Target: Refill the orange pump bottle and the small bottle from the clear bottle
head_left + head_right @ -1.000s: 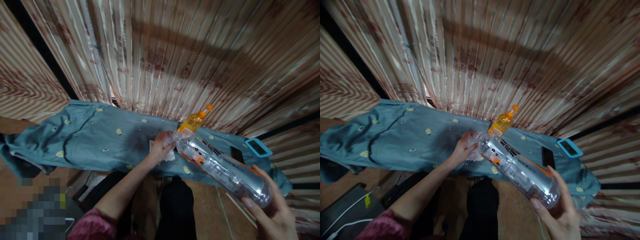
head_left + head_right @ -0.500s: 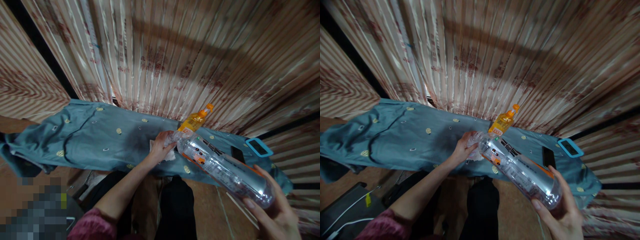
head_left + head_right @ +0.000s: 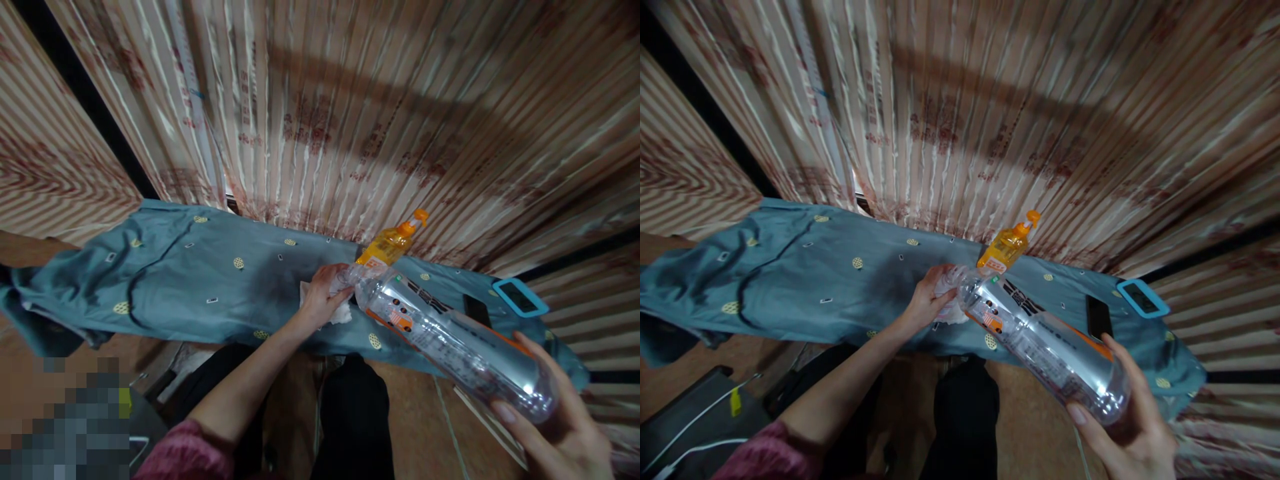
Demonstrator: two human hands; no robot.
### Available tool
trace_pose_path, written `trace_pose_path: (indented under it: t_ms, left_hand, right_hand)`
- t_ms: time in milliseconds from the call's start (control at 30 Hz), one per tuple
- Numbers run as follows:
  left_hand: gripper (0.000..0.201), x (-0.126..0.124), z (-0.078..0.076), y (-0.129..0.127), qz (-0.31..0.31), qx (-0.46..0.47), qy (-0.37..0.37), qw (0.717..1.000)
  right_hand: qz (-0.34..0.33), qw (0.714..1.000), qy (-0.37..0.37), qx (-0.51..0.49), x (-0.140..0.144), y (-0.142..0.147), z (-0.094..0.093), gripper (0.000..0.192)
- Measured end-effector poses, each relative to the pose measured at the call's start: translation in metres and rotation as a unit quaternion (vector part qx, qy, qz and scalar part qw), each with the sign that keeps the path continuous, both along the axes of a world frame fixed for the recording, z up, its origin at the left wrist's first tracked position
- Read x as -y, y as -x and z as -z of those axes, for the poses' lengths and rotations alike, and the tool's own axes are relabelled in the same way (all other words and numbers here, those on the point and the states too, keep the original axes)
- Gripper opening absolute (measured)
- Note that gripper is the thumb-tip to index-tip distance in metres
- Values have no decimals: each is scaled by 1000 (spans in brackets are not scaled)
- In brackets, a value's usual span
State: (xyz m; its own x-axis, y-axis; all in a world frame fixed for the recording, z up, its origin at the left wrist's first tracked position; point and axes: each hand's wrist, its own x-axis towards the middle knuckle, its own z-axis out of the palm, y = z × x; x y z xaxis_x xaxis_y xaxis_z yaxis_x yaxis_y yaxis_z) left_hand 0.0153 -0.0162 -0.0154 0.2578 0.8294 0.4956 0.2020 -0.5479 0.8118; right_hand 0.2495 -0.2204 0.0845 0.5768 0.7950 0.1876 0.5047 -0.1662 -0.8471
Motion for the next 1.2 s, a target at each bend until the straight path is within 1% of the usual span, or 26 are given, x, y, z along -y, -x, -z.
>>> trace_pose_path:
  t_ms: [200,367,567,667,767,833,1000,1200]
  left_hand:
    - [34,0,1,-1,-3,1,-12,1000]
    - [34,1,0,-1,-7,3,-16,1000]
    - [34,0,1,-1,-5,5,-15,1000]
    - [35,1,1,-1,-5,6,-17,1000]
    - [34,1,0,-1,-5,6,-9,1000]
    - [34,1,0,-1,-4,4,-4,1000]
    - [35,-1,2,-1,-8,-1,-8,1000]
    - [35,-1,1,0,-10,-9,-9,1000]
  right_hand:
    - [-1,1000,21,17,1,-7,-1,95]
    - [13,999,25,-26,-2,-3,-3,94]
    - [44,998,38,-31,-7,2,-10,108]
    - [38,998,32,-28,-7,3,-10,105]
    - [15,999,25,-17,-5,0,-7,96]
    - [12,999,27,-12,-4,-3,-5,94]
    - [17,999,25,-27,-7,-5,-5,100]
    - [11,999,24,-25,-8,-3,-7,98]
